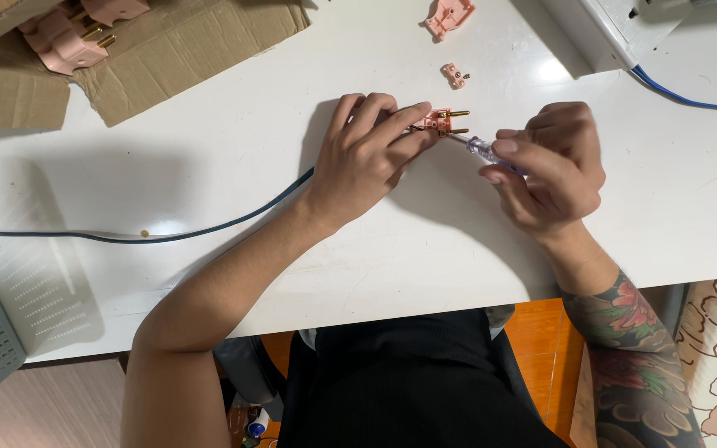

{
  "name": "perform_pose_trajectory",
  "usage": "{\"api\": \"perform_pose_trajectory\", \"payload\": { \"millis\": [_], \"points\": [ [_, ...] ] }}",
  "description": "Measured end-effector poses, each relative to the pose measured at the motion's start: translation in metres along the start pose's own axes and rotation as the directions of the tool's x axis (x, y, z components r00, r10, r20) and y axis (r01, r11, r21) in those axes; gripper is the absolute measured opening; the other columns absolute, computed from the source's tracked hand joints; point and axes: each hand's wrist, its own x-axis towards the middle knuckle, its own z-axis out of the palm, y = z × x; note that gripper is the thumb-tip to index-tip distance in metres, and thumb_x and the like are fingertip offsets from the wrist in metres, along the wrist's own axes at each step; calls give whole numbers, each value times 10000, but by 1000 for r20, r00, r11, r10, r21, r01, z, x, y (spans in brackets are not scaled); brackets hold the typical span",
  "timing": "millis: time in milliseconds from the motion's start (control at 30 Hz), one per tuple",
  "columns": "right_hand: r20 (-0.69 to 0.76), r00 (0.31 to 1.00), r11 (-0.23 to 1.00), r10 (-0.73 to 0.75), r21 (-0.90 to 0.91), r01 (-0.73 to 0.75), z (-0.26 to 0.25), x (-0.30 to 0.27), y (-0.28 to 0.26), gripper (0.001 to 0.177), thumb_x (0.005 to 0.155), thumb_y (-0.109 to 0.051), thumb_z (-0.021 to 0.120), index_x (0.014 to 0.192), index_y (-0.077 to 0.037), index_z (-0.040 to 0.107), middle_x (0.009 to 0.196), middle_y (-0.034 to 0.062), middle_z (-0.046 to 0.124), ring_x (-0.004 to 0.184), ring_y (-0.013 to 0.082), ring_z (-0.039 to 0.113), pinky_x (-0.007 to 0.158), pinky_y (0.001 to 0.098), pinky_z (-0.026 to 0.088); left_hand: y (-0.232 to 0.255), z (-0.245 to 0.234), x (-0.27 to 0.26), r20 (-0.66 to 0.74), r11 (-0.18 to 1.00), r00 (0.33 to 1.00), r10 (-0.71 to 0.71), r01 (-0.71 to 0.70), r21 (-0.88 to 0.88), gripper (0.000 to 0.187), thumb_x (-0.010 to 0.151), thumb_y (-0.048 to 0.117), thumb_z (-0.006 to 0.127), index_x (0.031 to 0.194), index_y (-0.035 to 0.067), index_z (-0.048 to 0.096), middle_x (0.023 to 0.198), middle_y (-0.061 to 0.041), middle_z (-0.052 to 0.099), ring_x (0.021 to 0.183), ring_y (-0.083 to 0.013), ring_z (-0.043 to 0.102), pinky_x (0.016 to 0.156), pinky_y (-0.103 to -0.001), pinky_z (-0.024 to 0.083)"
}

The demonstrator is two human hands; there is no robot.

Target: The person wires an electrical plug by unscrewing the casing, inserting wires into terminals, and tightening the screws to secure them.

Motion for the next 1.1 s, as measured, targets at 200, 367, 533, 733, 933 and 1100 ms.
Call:
{"api": "perform_pose_trajectory", "payload": {
  "millis": [200,367,533,733,933,1100],
  "points": [
    [-97,987,992,125,-19,-127,5,-24,-4,321,1062,-235,932,1103,55,801,974,147,505,892,338,637,771,468,522,0,0,-1,27,1000,1000,-13,13,-8,47,1117,236,817,1122,190,810,1272,-24,791,1024,-254,657,912,-438,505],
    [11,1000,1000,2,-9,-2,11,3,-14,391,1171,-397,650,1147,-47,824,1111,230,746,1017,421,709,845,534,526,3,-7,3,47,1000,999,11,-12,15,42,1130,239,784,1144,202,799,1301,-29,781,1037,-263,673,921,-449,526],
    [22,1000,999,-11,-29,12,18,-7,-12,280,1146,-309,714,1269,-85,829,1120,192,836,964,364,743,854,489,538,7,-10,7,42,1000,999,20,-21,18,59,1131,243,774,1119,194,805,1299,-28,785,1031,-263,688,920,-445,544],
    [-73,997,998,-21,-65,16,13,-32,4,251,1077,-220,802,1236,-34,858,1095,246,819,856,374,674,742,491,542,4,-6,7,37,999,999,17,-19,42,72,1126,261,765,1144,233,829,1275,-10,793,1015,-242,685,907,-438,549],
    [-485,862,955,151,-152,-253,-10,-28,20,265,1045,126,904,1010,119,641,1048,346,715,909,421,717,757,457,574,5,-1,4,-12,996,998,59,-58,64,33,1063,183,852,1079,206,836,1238,-27,815,975,-234,704,871,-412,559],
    [-347,877,834,331,-328,-444,-20,-23,39,200,1124,57,911,1022,71,740,1034,219,649,980,432,775,758,466,577,3,-1,9,-54,993,994,92,-87,74,44,1078,250,843,1118,235,853,1209,-33,816,945,-262,723,839,-416,576]
  ]
}}
